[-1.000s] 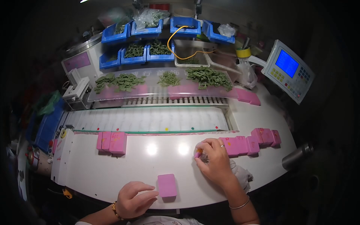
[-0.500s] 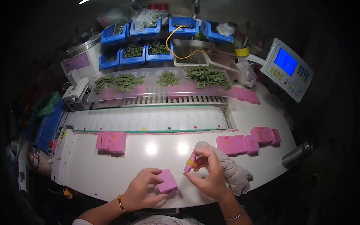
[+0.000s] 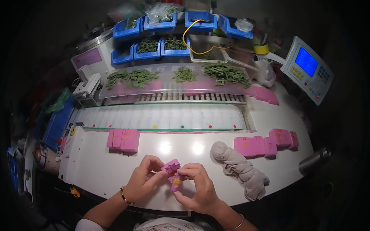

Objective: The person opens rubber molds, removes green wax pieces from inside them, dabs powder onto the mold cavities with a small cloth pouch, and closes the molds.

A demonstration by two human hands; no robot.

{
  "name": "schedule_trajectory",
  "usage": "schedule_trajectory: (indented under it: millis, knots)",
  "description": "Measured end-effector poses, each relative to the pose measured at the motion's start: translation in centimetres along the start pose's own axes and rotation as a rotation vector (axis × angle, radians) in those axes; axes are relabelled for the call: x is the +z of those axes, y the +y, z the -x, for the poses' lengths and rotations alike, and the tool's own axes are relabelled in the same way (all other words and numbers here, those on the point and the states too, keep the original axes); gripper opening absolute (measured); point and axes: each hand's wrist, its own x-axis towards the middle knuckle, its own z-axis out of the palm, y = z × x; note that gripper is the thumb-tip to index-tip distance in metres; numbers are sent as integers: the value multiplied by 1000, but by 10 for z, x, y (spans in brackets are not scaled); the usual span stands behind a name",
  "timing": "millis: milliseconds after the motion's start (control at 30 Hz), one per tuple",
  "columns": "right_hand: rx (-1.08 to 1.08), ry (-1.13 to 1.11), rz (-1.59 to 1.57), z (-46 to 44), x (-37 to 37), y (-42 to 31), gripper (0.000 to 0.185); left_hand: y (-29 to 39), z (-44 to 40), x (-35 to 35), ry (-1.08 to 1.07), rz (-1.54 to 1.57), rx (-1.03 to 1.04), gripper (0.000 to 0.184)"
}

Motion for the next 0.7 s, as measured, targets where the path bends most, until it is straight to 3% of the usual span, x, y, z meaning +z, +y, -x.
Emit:
schedule_trajectory:
  millis: [33, 100, 167, 300, 400, 500, 600, 700]
  knots:
    - [8, 4, -15, 0, 1, 0, 60, -3, -1, 1, 76, 30, -18, 16]
    - [17, 5, -32, 2, 3, 1, 59, -10, -2, -1, 30, -22, -37, 13]
    - [13, 24, -22, 7, 4, 2, 59, -22, -5, -2, -43, -264, 232, 16]
    - [56, 46, -94, 19, 1, 5, 60, -19, -2, 4, -83, -62, 103, 24]
    - [68, 36, -131, 25, 1, 7, 62, -19, 3, 13, -110, -6, 35, 47]
    - [161, 102, -282, 25, 2, 1, 63, -14, 4, 20, -77, -22, 74, 52]
    - [172, 169, 19, 18, -6, 5, 63, -26, 5, 26, -51, -75, 103, 59]
    - [168, 171, 87, 9, -8, 3, 63, -27, 7, 33, 11, -80, 131, 57]
